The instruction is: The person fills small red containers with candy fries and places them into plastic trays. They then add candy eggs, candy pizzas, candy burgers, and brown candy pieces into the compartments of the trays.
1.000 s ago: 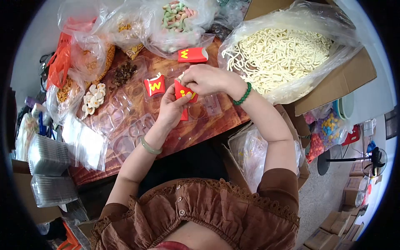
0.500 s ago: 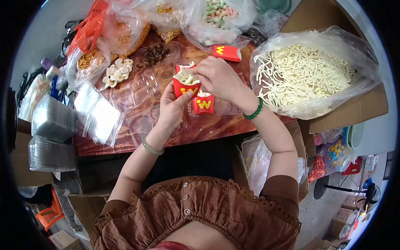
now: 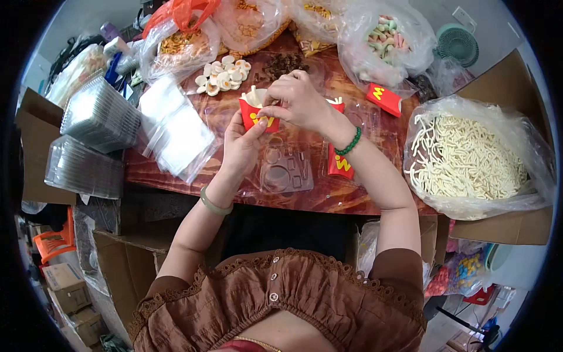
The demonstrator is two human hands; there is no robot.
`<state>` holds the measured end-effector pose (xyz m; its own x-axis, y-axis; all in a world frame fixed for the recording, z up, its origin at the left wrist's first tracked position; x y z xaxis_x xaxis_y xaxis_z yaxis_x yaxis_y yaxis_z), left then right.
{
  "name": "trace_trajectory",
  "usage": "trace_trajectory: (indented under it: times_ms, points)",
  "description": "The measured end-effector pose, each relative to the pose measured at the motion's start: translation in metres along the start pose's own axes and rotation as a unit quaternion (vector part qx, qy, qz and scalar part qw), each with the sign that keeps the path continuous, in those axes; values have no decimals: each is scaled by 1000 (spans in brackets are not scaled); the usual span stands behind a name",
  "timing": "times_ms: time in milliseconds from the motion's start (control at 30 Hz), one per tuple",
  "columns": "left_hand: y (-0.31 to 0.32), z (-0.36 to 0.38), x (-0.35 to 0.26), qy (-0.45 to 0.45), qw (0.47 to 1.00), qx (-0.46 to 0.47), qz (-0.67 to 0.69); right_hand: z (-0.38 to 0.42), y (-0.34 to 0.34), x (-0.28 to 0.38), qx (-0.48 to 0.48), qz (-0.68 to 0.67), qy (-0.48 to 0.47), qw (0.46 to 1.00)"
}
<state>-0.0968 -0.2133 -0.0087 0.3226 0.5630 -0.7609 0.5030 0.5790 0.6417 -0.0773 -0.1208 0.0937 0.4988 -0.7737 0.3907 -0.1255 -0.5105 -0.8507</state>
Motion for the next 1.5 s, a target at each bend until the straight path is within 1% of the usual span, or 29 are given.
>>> trace_trajectory:
  times_ms: [67, 133, 233, 267, 300, 333, 367, 400, 433, 467, 600, 667, 733, 767, 800, 833, 867, 900, 967, 1000, 1067, 1133, 1200, 1233, 1300, 1367, 1400, 1433, 1500]
  points:
    - [-13, -1, -12, 1, 1000, -16, 7, -14, 5, 8, -22, 45, -40, 998]
    - [-29, -2, -19, 6, 999, -35, -4, -26, 17, 6, -5, 59, -54, 997]
    - [-50, -2, -25, 16, 998, -57, 10, -46, 42, -15, 49, -116, -7, 992]
    - [-56, -3, -26, 17, 998, -60, 10, -51, 49, -15, 52, -118, -9, 992]
    - [-59, -3, -30, 24, 998, -61, 6, -56, 56, -27, 39, -276, 59, 959]
    - [-62, -4, -34, 32, 998, -62, 1, -58, 65, -38, 25, -424, 126, 897]
    - [-66, -4, -37, 34, 997, -65, 2, -63, 63, -38, 17, -367, 122, 922]
    - [-69, -3, -39, 24, 997, -67, -21, -66, 61, -36, 20, -368, 120, 922]
    - [-72, -2, -39, 13, 997, -69, -43, -71, 52, -25, 23, -200, 72, 977]
    - [-75, -2, -40, 14, 996, -72, -43, -74, 48, -13, 24, -26, 22, 999]
    - [-80, -3, -45, 25, 996, -60, -55, -77, 58, 4, -6, -9, -38, 999]
    - [-83, -3, -46, 35, 996, -55, -58, -80, 67, 10, 43, -20, -48, 998]
    - [-88, -2, -47, 12, 987, -50, -152, -82, 76, 1, 51, -28, -41, 997]
    - [-92, 0, -49, 12, 987, -51, -152, -82, 83, -4, 58, -36, -34, 997]
    - [-83, 4, -67, 52, 947, -26, -316, -82, 88, -7, 60, -37, -34, 997]
    - [-74, 7, -79, 91, 878, 0, -470, -82, 98, -13, 93, -28, -19, 995]
    - [-85, 6, -76, 68, 829, -3, -555, -80, 109, -18, 127, -19, -4, 992]
    - [-91, 4, -75, 68, 829, -5, -555, -80, 112, -17, 128, -19, -5, 992]
    - [-98, 2, -66, 57, 770, 13, -636, -77, 130, -19, 182, 0, 21, 983]
    - [-97, 1, -66, 57, 770, 13, -636, -77, 134, -19, 178, 19, 19, 984]
    - [-97, -2, -59, 27, 803, 33, -595, -77, 140, -26, 176, 28, 32, 984]
    - [-99, -6, -55, 33, 799, 32, -599, -74, 145, -33, 173, 38, 45, 983]
    - [-100, -9, -54, 39, 795, 31, -604, -76, 119, -24, 13, 61, -4, 998]
    - [-99, -10, -54, 42, 794, 32, -605, -74, 117, -24, 12, 61, -4, 998]
    - [-94, -12, -54, 46, 794, 40, -605, -64, 105, -30, -8, 62, 36, 997]
    - [-78, -9, -69, 104, 734, 16, -671, -46, 73, -38, -22, 9, 93, 995]
    - [-70, -12, -71, 122, 727, 16, -675, -31, 44, -34, -63, 7, 76, 995]
    - [-57, -15, -74, 134, 718, 24, -683, -13, 20, -41, -71, 22, 99, 992]
    - [-14, -25, -75, 148, 726, 61, -668, 42, -17, -73, -49, -139, 214, 966]
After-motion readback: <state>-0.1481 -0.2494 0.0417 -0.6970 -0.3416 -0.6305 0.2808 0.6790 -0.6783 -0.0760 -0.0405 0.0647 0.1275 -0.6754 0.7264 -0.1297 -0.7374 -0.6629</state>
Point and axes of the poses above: each hand's wrist, its own z-axis away from the middle knuckle, its own y-axis out of the palm, x = y × z, the point moved 9 cm from there along -z, towards the middle knuckle, and after that the axes turned 5 degrees about x, right-handed, at the moved point
